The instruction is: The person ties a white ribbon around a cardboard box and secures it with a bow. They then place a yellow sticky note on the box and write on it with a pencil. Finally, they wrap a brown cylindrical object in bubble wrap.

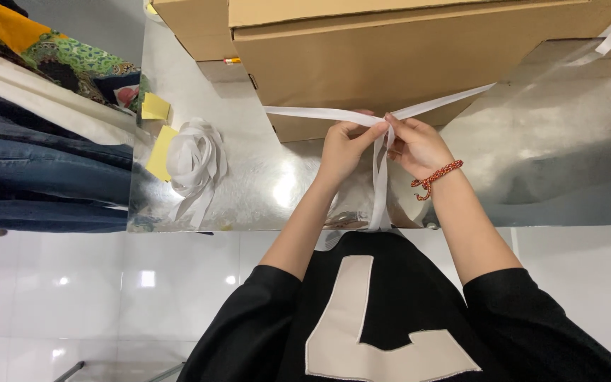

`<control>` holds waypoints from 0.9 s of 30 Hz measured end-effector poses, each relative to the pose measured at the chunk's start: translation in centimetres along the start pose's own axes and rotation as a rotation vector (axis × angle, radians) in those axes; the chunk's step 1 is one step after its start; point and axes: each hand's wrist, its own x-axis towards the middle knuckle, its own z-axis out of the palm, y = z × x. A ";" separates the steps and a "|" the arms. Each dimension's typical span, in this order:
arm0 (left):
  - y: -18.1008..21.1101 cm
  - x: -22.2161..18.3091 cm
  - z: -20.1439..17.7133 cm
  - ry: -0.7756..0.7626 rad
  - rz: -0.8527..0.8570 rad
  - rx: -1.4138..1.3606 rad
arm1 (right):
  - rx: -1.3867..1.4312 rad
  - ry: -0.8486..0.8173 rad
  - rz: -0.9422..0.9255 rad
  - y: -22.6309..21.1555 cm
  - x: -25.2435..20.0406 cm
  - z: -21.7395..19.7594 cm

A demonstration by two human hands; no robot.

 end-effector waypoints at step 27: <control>-0.6 1.1 -2.6 -0.339 0.000 0.083 | -0.298 -0.166 0.036 -4.0 -4.9 0.5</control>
